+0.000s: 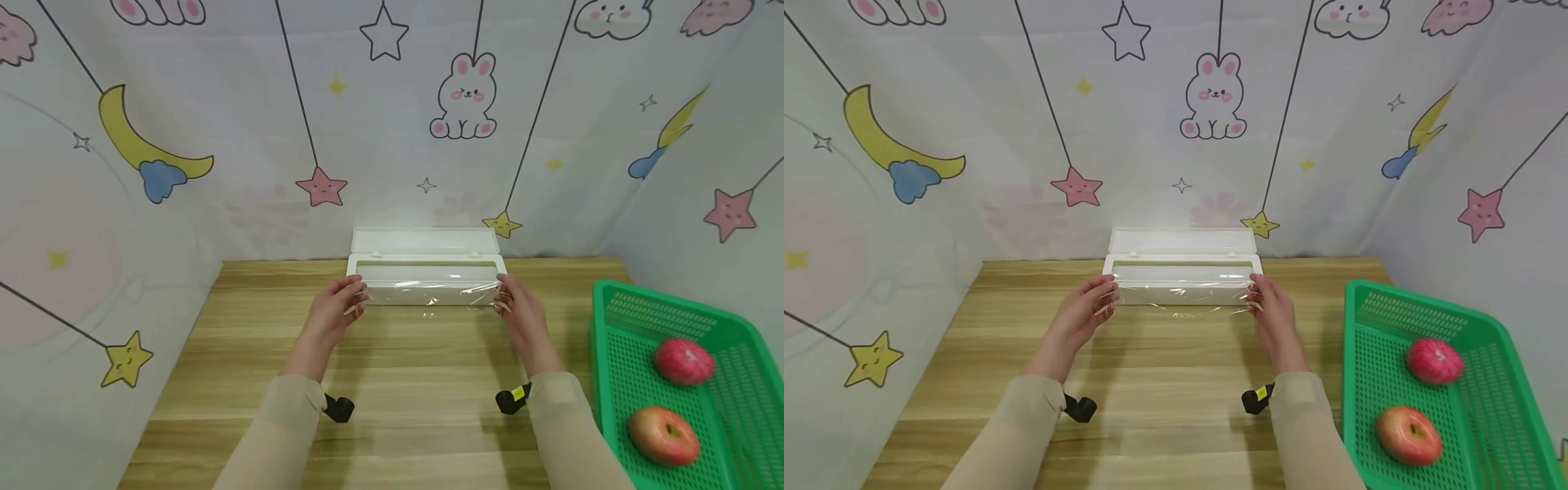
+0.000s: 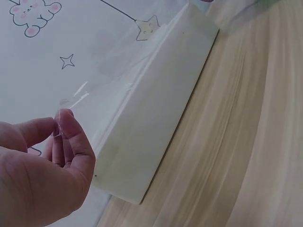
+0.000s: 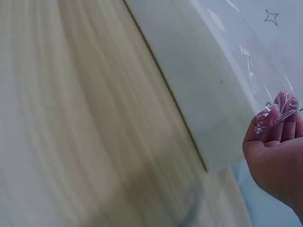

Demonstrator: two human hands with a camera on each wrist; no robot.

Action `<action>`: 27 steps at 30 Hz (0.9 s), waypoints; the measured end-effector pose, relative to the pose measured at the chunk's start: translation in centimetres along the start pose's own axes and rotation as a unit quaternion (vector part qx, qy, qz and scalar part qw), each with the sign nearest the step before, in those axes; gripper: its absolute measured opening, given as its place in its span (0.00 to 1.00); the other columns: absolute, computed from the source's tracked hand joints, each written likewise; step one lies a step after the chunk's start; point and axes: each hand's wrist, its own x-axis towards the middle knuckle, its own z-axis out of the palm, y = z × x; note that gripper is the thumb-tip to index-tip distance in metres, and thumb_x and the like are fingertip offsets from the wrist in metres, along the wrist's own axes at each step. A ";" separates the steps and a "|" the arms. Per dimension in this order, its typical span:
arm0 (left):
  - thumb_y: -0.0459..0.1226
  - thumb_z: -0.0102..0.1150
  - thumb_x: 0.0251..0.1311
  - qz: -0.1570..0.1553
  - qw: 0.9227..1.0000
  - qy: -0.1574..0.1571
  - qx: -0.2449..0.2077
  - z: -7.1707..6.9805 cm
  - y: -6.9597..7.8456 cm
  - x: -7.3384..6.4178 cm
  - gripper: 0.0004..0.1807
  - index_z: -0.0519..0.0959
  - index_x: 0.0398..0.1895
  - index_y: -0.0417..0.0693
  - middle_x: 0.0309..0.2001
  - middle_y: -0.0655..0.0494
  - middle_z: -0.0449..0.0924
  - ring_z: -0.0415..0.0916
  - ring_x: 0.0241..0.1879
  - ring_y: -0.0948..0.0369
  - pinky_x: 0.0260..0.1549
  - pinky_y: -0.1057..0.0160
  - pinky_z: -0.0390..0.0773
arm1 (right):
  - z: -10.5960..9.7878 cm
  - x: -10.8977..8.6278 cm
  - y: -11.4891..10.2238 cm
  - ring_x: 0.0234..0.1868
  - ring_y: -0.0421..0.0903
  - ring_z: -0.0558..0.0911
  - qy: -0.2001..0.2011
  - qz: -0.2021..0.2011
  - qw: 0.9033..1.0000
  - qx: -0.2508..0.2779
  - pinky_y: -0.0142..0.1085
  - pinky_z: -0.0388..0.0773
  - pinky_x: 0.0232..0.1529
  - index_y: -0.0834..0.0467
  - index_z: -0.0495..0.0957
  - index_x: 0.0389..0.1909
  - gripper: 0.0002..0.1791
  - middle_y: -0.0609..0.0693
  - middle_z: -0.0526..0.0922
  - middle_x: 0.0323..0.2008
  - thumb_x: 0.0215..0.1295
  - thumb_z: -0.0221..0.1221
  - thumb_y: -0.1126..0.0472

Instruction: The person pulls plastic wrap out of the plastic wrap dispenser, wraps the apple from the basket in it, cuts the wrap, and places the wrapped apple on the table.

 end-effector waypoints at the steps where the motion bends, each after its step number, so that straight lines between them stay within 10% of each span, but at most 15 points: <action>1: 0.35 0.57 0.80 -0.001 1.000 0.000 -0.003 0.1 0.4 0.1 0.21 0.71 0.70 0.36 0.45 0.59 0.83 0.81 0.39 0.64 0.37 0.69 0.81 | 0.2 0.2 -0.3 0.41 0.38 0.76 0.000 -0.003 1.000 0.004 0.29 0.75 0.42 0.60 0.74 0.61 0.17 0.42 0.76 0.40 0.87 0.50 0.53; 27: 0.33 0.55 0.80 0.000 0.999 0.002 -0.040 1.6 5.0 0.5 0.13 0.76 0.62 0.40 0.44 0.58 0.83 0.81 0.40 0.65 0.38 0.70 0.80 | 1.9 1.4 -4.8 0.43 0.41 0.76 -0.020 -0.028 0.999 0.005 0.29 0.76 0.42 0.56 0.80 0.51 0.10 0.45 0.77 0.43 0.85 0.54 0.55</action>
